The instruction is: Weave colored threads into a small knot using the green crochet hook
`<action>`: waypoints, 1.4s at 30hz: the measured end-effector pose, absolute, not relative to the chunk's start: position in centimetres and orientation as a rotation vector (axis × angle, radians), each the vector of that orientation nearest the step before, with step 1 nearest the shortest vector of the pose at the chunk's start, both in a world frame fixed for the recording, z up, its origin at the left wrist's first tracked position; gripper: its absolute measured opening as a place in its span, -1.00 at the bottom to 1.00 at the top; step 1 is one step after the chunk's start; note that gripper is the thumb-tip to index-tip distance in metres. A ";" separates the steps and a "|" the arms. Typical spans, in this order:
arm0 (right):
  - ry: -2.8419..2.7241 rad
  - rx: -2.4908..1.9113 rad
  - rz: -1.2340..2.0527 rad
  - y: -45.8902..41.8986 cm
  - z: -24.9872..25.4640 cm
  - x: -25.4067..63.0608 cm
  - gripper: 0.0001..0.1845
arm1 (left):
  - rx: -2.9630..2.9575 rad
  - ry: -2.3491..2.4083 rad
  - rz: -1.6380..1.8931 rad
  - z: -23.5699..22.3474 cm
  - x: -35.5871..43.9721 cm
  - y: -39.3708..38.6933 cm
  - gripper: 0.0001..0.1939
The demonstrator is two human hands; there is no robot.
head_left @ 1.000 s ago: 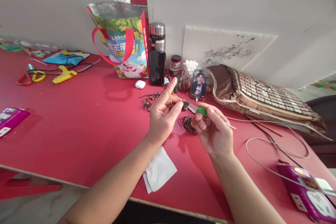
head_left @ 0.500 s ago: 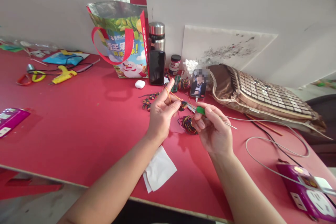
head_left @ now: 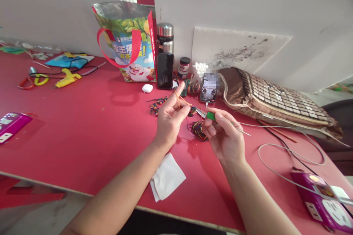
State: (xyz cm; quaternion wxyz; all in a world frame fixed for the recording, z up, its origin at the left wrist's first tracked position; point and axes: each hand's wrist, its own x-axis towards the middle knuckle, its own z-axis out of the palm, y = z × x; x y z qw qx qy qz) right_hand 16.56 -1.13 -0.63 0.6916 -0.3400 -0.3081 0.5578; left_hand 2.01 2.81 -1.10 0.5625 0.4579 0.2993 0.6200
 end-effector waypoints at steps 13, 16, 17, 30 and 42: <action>-0.713 -0.780 1.242 -1.1 -0.7 16.6 -0.89 | 1.119 0.709 1.456 -1.3 2.0 2.8 -0.40; -0.712 -0.777 1.244 -1.1 -0.7 16.6 -0.89 | 1.112 0.708 1.457 -1.3 2.0 2.9 -0.39; -0.712 -0.778 1.246 -1.1 -0.7 16.6 -0.89 | 1.113 0.709 1.455 -1.3 2.0 2.9 -0.40; -0.727 -0.794 1.246 -1.2 -0.7 16.7 -0.90 | 1.103 0.718 1.438 -1.0 2.0 2.7 -0.41; -0.679 -0.749 1.286 -1.3 -0.7 16.3 -0.88 | 1.213 0.722 1.450 -1.3 2.2 2.7 -0.30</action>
